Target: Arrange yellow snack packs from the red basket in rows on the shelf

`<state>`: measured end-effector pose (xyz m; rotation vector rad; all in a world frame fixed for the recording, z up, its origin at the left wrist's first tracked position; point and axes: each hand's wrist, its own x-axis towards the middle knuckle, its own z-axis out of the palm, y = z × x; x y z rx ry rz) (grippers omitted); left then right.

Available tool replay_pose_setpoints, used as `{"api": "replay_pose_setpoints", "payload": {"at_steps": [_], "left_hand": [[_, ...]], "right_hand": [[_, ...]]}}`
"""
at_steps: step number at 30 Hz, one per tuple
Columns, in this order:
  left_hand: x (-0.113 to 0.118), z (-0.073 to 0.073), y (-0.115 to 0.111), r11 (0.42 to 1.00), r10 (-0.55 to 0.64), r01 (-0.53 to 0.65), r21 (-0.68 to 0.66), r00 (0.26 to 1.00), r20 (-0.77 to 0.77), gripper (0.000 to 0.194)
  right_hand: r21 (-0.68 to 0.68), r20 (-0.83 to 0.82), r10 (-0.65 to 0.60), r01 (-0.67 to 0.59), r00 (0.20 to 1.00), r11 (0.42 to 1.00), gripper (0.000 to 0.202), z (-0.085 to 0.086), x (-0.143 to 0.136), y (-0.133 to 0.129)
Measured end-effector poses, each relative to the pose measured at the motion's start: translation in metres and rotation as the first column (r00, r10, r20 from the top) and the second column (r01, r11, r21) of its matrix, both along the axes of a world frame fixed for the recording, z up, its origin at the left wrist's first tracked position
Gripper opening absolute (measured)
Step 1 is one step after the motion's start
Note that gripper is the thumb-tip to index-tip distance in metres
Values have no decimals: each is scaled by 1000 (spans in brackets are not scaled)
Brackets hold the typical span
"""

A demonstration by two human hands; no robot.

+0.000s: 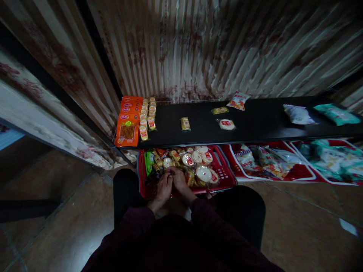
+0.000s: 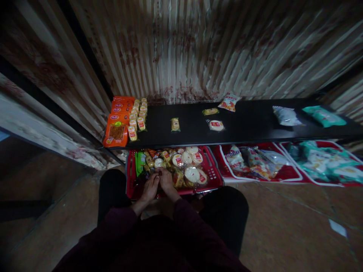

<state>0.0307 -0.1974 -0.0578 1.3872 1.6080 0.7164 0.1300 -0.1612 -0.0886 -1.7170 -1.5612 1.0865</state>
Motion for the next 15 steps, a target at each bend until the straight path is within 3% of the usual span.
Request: {"api": "replay_pose_setpoints", "payload": {"at_steps": [8, 15], "left_hand": [[-2, -13, 10, 982, 14, -42, -184, 989, -148, 26], [2, -9, 12, 958, 77, -148, -246, 958, -278, 28]], "right_hand": [[-43, 226, 134, -127, 965, 991, 33, -1, 1, -9], [-119, 307, 258, -232, 916, 965, 32, -6, 1, -10]]}}
